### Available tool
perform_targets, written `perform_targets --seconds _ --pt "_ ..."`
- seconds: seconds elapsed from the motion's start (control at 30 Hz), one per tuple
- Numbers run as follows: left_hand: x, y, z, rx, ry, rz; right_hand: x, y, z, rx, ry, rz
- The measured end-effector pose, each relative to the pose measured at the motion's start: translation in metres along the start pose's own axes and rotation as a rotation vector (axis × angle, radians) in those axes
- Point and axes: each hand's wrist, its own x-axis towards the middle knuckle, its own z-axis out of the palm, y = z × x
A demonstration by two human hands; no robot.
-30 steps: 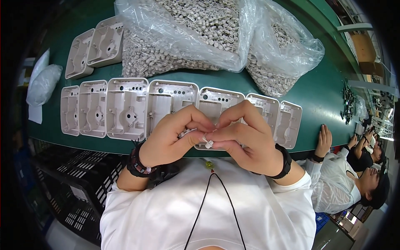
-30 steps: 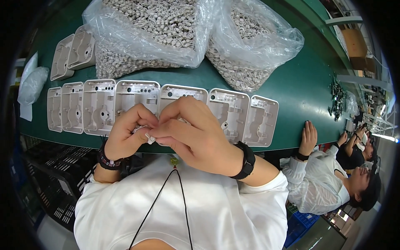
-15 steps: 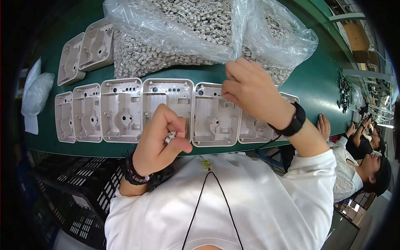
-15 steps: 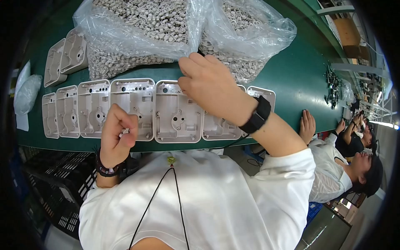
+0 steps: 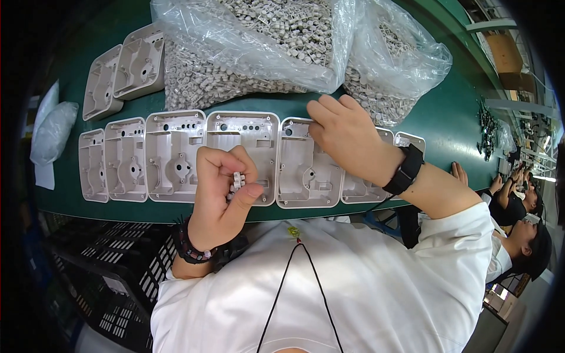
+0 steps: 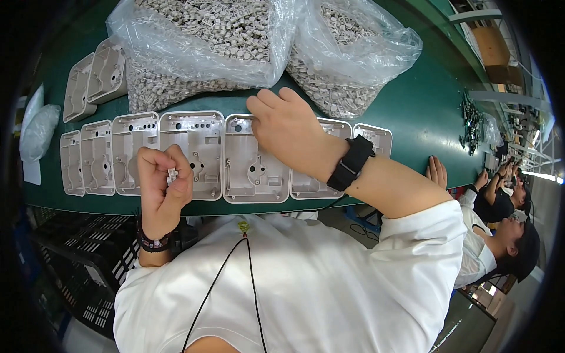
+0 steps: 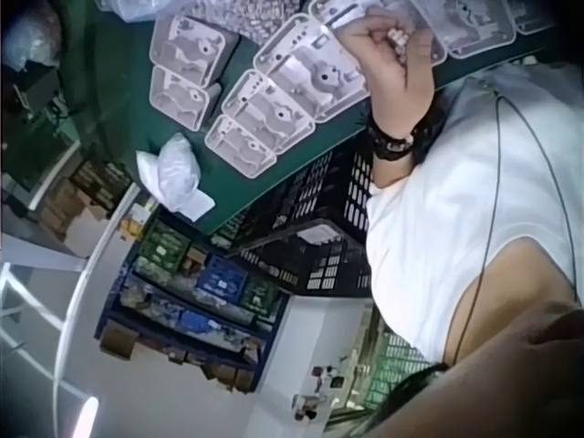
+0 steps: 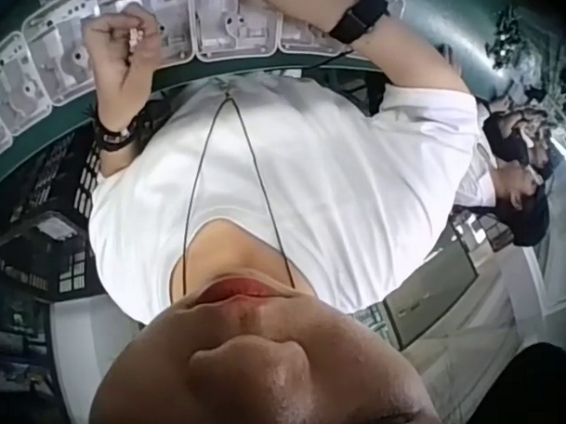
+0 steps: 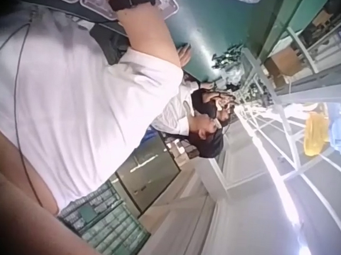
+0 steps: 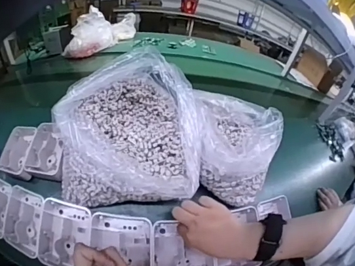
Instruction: Assembling electronic components by manually placing small metal parts into plastic housings on an assembly line.
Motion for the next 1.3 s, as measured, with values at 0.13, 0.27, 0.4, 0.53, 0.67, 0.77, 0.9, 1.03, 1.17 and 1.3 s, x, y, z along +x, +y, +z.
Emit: perform_targets --seconds 0.13,0.27,0.4,0.53,0.67,0.77,0.9,1.03,1.17,1.3 --pt "0.002 0.001 -0.001 -0.018 -0.108 0.016 0.000 0.001 -0.001 -0.002 0.058 0.074" --pt "0.002 0.004 0.001 0.069 -0.193 0.056 0.000 -0.002 -0.003 0.013 -0.006 0.084" --pt "0.005 0.003 0.002 0.202 -0.118 0.093 -0.009 0.016 -0.015 0.178 -0.028 0.020" --pt "0.002 0.001 -0.004 0.332 0.004 0.055 -0.024 0.027 -0.042 0.365 -0.077 0.090" --pt "0.002 0.003 -0.005 0.357 -0.025 -0.003 -0.032 0.062 -0.081 0.419 0.162 0.277" --pt "0.008 0.007 0.004 0.412 -0.150 0.013 -0.041 0.122 -0.078 0.229 0.486 0.513" --pt "0.017 0.018 0.021 0.489 -0.286 0.020 -0.046 0.185 -0.018 0.374 0.094 0.427" --pt "0.018 0.021 0.025 0.602 -0.356 0.012 -0.028 0.192 -0.002 0.349 0.082 0.334" --pt "0.026 0.021 0.034 0.659 -0.264 0.023 -0.016 0.191 -0.005 0.289 -0.041 0.419" --pt "0.057 0.016 0.062 1.257 -0.199 0.128 -0.017 0.191 0.000 0.282 -0.020 0.441"
